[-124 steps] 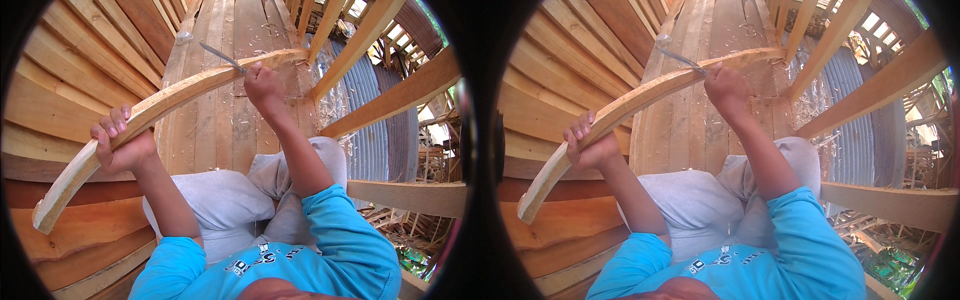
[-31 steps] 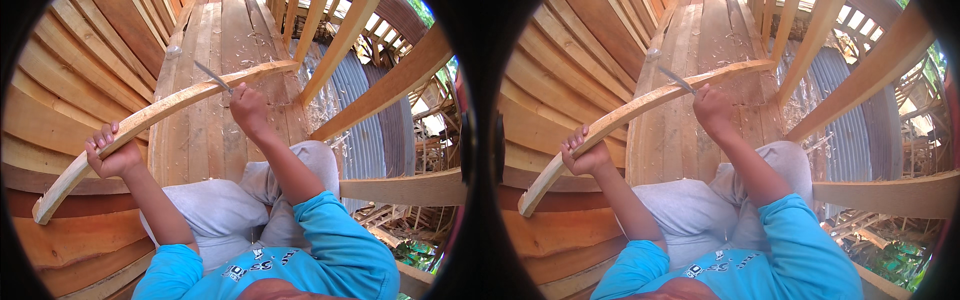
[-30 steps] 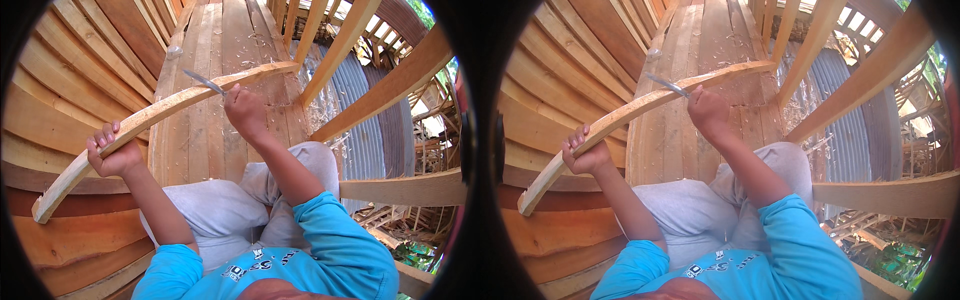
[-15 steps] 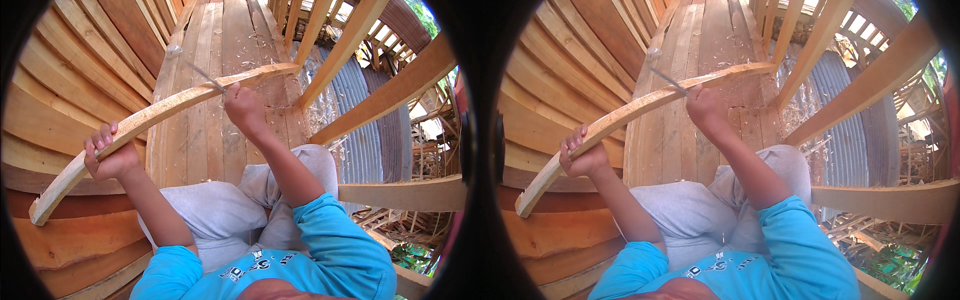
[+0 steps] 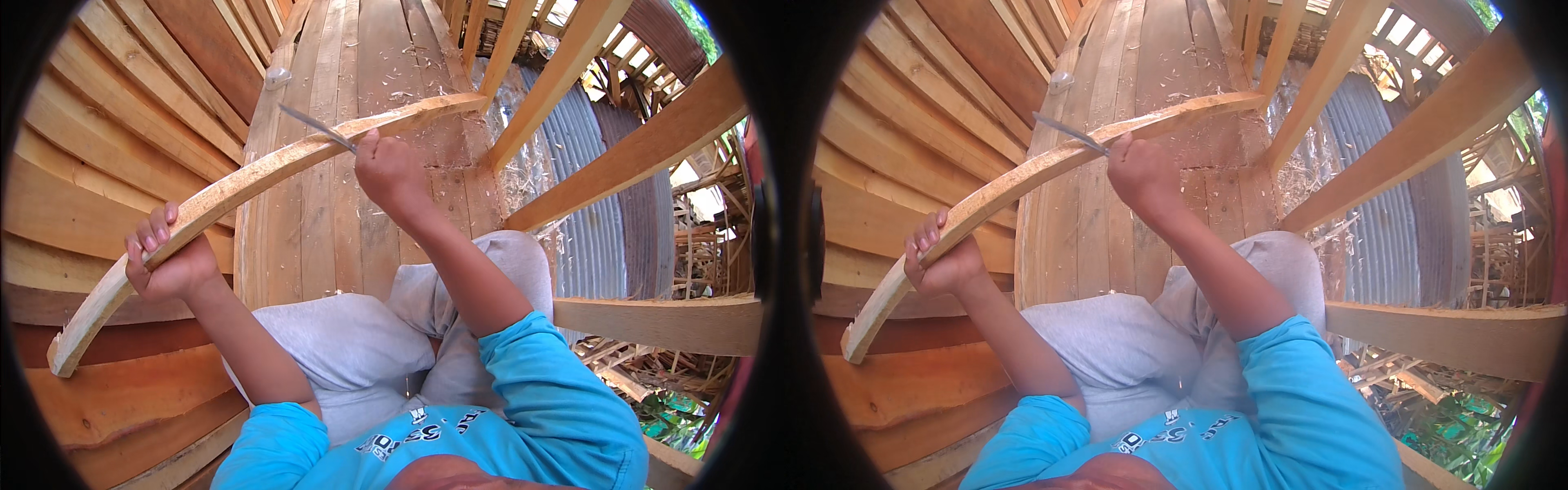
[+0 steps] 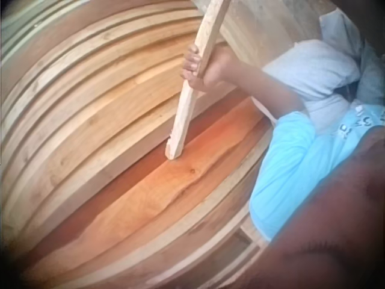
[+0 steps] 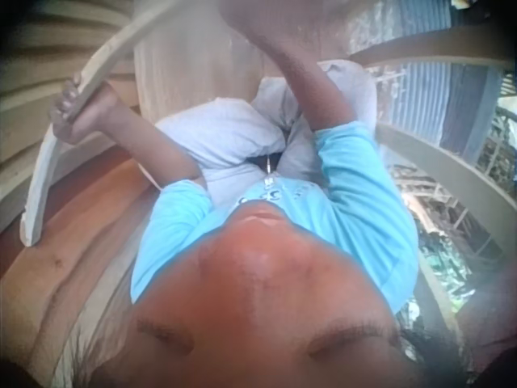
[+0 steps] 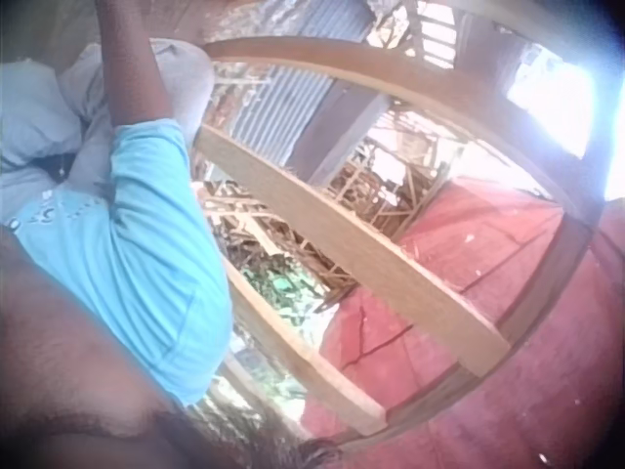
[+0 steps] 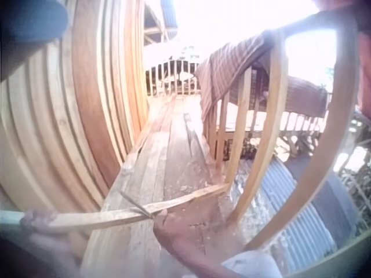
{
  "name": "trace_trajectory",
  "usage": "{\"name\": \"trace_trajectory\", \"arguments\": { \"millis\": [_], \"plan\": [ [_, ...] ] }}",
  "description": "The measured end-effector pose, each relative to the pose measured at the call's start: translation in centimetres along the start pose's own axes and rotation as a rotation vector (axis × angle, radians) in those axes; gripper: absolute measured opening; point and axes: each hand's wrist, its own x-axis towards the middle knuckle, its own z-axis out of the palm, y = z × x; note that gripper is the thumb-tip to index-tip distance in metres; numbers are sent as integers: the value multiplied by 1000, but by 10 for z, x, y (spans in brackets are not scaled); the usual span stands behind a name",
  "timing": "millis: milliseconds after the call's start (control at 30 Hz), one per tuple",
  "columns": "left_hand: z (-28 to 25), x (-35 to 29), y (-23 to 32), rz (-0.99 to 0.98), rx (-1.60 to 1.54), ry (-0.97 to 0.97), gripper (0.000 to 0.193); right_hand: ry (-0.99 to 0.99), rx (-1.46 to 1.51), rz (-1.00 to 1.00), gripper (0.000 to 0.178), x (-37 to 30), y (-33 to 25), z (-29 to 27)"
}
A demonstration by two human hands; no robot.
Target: The person sits on a wooden floor and uses a knife to shave and shape a long, curved piece of wood. They hold the wood with their left hand and repeatedly scrape the surface with the knife in their right hand, creating wood shavings.
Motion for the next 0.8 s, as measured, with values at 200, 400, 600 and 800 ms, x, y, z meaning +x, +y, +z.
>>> {"name": "trace_trajectory", "arguments": {
  "millis": [200, 400, 600, 800],
  "plan": [
    [3, 5, -2, -24, 11, -45, 15, 175, 6, 180, 54, 57, 98, 5],
    [2, 3, -3, -26, -40, -42, 15, 132, 17, 168, 55, 39, 73, 2],
    [-1, 3, 2, -37, -20, -50, 15, 15, 40, -41, 54, 10, 8, 4],
    [1, 2, -1, -30, -20, -43, 14, 215, -6, -20, 54, 31, 52, 12]
  ]
}}
